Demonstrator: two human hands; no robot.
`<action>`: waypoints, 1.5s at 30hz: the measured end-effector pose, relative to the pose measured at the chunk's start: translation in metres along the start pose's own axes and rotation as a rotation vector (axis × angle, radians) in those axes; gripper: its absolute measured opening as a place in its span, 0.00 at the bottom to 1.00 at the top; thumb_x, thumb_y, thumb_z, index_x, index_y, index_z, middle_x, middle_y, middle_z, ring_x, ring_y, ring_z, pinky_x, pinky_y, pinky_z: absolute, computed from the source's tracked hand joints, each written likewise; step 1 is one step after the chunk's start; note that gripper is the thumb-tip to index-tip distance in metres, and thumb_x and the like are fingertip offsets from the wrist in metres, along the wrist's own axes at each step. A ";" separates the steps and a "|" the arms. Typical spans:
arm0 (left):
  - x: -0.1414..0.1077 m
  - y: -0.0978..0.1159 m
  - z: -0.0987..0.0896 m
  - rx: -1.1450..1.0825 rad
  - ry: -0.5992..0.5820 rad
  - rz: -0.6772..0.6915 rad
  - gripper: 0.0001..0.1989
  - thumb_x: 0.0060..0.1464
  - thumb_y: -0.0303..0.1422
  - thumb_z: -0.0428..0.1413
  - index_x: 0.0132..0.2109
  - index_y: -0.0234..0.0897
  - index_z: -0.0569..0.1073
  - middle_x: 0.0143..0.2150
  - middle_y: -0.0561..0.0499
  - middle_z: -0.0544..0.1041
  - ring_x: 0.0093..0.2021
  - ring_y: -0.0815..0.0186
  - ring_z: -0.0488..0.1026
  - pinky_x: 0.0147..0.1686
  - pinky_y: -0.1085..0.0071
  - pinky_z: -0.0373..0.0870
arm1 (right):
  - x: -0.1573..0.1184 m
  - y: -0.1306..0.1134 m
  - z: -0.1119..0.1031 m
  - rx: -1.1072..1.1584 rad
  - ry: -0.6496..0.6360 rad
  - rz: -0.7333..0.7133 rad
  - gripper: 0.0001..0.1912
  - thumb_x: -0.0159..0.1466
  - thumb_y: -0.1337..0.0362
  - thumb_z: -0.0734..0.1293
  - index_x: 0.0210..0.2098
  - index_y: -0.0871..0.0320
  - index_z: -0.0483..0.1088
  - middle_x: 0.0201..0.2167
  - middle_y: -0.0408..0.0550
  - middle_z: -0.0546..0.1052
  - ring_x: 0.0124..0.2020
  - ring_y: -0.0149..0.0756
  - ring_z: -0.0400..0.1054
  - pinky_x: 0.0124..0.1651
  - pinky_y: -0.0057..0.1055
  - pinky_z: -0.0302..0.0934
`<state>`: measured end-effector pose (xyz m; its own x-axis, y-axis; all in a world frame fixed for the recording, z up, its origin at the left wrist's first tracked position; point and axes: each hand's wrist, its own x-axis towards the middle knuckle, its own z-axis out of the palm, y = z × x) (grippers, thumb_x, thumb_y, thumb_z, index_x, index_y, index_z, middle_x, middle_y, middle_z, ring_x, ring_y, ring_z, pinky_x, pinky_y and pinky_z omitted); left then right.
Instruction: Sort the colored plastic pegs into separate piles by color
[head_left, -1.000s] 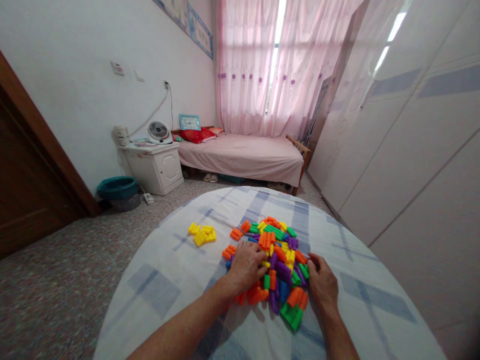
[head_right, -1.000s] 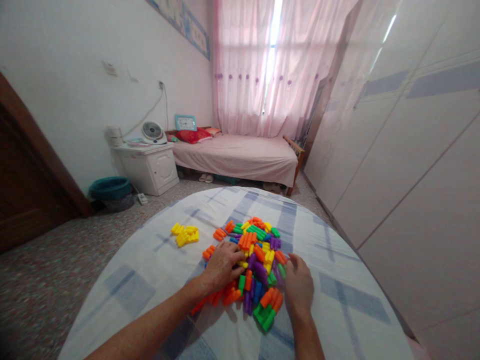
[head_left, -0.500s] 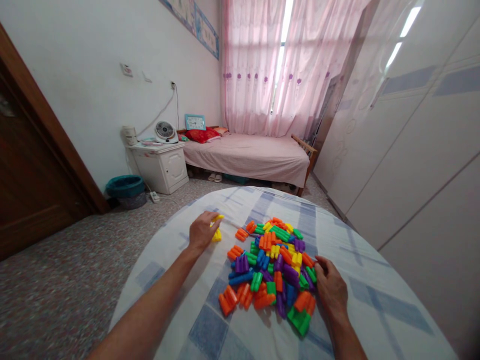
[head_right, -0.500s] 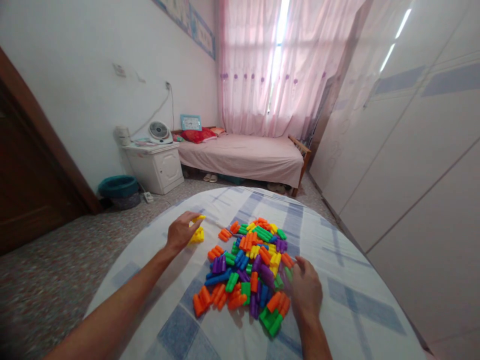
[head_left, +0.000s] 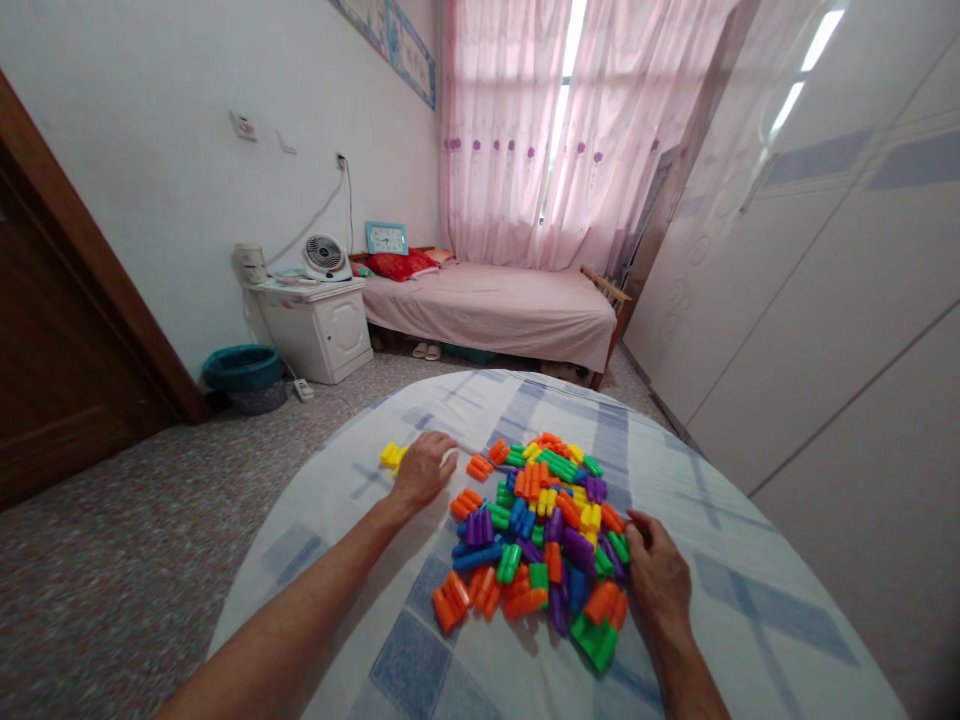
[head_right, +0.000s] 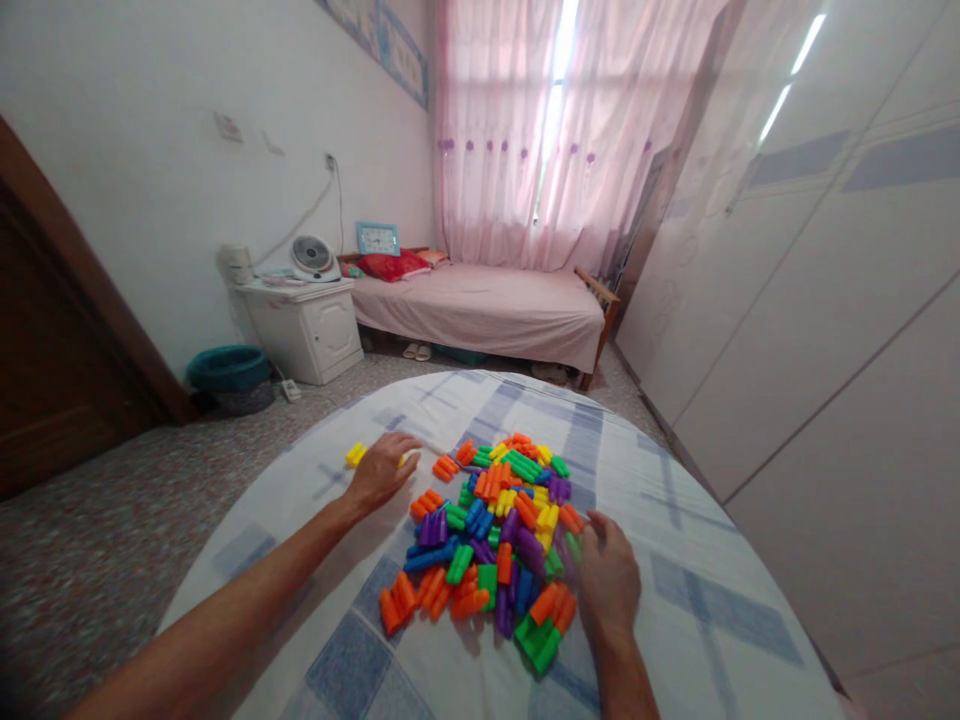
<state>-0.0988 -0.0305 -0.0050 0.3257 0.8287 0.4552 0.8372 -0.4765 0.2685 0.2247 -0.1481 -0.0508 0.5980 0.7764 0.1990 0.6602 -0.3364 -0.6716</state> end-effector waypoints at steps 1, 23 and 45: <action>-0.001 0.015 0.001 -0.111 -0.008 0.078 0.10 0.57 0.31 0.48 0.42 0.39 0.73 0.44 0.48 0.75 0.47 0.62 0.69 0.49 0.66 0.64 | 0.000 -0.001 0.000 0.006 0.004 -0.004 0.23 0.58 0.54 0.53 0.45 0.56 0.68 0.45 0.50 0.74 0.45 0.42 0.67 0.46 0.36 0.57; 0.006 0.113 0.048 -0.307 -0.082 0.206 0.06 0.50 0.31 0.56 0.37 0.39 0.75 0.55 0.46 0.67 0.57 0.57 0.61 0.56 0.58 0.60 | -0.001 -0.002 -0.001 0.024 0.007 -0.009 0.22 0.58 0.56 0.53 0.45 0.57 0.69 0.45 0.51 0.74 0.45 0.42 0.67 0.46 0.36 0.58; -0.015 -0.055 0.013 0.194 0.014 -0.233 0.16 0.56 0.43 0.48 0.44 0.40 0.72 0.50 0.43 0.71 0.50 0.56 0.67 0.52 0.58 0.61 | 0.002 0.004 0.001 -0.015 -0.008 -0.001 0.23 0.58 0.54 0.53 0.46 0.56 0.69 0.45 0.51 0.74 0.45 0.44 0.67 0.45 0.36 0.58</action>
<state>-0.1442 -0.0128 -0.0379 0.1100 0.9043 0.4126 0.9575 -0.2078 0.2002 0.2278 -0.1470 -0.0538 0.5939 0.7809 0.1936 0.6674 -0.3438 -0.6606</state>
